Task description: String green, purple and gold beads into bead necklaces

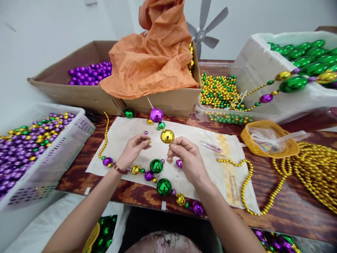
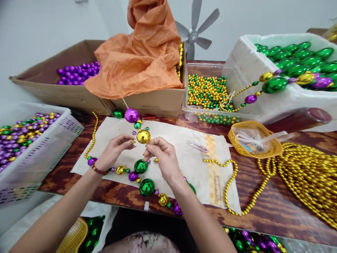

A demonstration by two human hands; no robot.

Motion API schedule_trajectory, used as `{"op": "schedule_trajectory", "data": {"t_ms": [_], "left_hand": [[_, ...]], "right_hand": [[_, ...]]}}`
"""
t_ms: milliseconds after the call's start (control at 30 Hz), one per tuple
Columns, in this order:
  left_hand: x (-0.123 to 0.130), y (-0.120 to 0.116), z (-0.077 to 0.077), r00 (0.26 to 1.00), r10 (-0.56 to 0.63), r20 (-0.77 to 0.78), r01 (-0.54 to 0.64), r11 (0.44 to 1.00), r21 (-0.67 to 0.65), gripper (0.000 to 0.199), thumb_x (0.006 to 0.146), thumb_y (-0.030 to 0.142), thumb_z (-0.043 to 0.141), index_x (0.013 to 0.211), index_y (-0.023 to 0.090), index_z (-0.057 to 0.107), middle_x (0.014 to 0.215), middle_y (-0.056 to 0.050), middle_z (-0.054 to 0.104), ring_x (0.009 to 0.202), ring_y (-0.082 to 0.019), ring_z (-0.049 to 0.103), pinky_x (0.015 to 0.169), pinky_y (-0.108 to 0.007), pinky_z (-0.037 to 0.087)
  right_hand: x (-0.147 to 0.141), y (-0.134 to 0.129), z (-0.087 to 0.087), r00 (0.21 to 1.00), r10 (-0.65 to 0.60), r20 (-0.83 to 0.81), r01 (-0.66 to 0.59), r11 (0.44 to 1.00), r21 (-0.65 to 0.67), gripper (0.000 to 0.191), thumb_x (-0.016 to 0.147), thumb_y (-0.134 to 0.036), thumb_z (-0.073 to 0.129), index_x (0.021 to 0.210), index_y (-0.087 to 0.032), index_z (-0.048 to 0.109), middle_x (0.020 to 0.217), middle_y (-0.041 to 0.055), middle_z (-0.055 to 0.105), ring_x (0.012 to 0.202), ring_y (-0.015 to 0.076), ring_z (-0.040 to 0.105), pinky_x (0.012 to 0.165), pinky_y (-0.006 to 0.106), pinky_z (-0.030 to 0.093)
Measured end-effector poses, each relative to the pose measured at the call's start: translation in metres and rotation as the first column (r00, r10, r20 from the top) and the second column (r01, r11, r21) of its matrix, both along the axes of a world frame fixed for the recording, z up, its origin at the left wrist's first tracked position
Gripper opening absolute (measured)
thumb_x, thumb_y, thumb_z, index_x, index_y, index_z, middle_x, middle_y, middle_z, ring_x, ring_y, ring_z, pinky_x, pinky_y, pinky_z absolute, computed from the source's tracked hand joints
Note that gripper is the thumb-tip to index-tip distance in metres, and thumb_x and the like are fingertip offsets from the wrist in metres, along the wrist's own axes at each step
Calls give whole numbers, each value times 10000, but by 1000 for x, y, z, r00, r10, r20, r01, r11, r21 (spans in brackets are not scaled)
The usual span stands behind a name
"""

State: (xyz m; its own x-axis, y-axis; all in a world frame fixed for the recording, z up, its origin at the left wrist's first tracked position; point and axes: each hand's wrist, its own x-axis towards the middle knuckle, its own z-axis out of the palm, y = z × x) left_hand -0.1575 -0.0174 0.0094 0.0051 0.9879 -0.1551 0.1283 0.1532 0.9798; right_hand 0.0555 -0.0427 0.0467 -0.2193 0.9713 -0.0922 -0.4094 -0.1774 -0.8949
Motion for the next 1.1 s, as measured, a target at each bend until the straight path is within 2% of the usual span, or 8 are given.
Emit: {"op": "schedule_trajectory", "data": {"t_ms": [100, 167, 267, 367, 467, 667, 767, 1100], "left_hand": [[3, -38, 5, 990, 6, -139, 2, 998, 64, 285, 854, 450, 664, 994, 202, 668, 932, -26, 698, 844, -182, 661, 803, -321, 533], [7, -63, 11, 955, -116, -272, 143, 986, 80, 217, 926, 409, 594, 1001, 218, 664, 933, -25, 693, 835, -178, 644, 779, -311, 517], [18, -89, 14, 802, -397, -445, 477, 875, 79, 193, 995, 359, 512, 1003, 233, 658, 966, -38, 692, 892, -187, 639, 826, -321, 497], [31, -97, 5, 622, -451, -640, 629, 775, 65, 217, 1022, 309, 458, 1019, 217, 654, 997, -66, 695, 947, -218, 640, 903, -381, 470], [36, -89, -7, 573, -347, -743, 608, 788, 100, 220, 1020, 273, 447, 1034, 196, 653, 1032, -90, 701, 994, -246, 641, 941, -422, 451], [24, -50, -18, 829, -142, -541, 323, 911, 256, 184, 983, 317, 514, 1031, 198, 645, 1050, -73, 698, 1027, -222, 633, 931, -363, 480], [25, -30, -26, 868, -157, -471, 276, 941, 195, 176, 955, 310, 520, 927, 190, 647, 953, -50, 698, 903, -201, 648, 844, -332, 506], [23, -6, -39, 695, -154, -702, 351, 925, 145, 131, 894, 152, 483, 894, 206, 602, 957, -60, 686, 936, -219, 641, 906, -372, 493]], "right_hand": [[4, -1, 9, 997, 52, 56, -54, 998, 36, 149, 810, -317, 728, 766, -195, 656, 644, -18, 693, 540, 120, 625, 576, 251, 527], [8, -3, 10, 994, 61, 96, -66, 997, 50, 154, 807, -332, 731, 767, -202, 660, 642, -15, 695, 539, 126, 623, 569, 259, 528], [16, -7, 5, 989, 46, 140, -53, 998, 45, 160, 801, -346, 737, 766, -208, 663, 637, -14, 700, 533, 130, 625, 573, 267, 527], [25, -12, -1, 988, 13, 154, -17, 999, 27, 148, 795, -331, 737, 759, -207, 667, 623, -15, 697, 527, 131, 625, 573, 264, 521], [35, -19, 2, 987, -11, 163, 8, 1000, 19, 146, 791, -323, 739, 747, -202, 669, 606, -13, 686, 516, 132, 616, 571, 265, 517], [43, -22, 23, 991, 15, 132, -23, 998, 53, 183, 794, -348, 756, 745, -201, 661, 609, -11, 677, 496, 133, 605, 558, 279, 524], [31, -12, 32, 995, 61, 82, -70, 992, 109, 177, 817, -347, 746, 777, -201, 655, 637, -11, 682, 516, 131, 620, 566, 278, 538], [-23, 49, 41, 991, 132, -35, -118, 954, 276, 185, 823, -342, 721, 783, -206, 602, 665, -47, 672, 569, 96, 626, 633, 256, 575]]}}
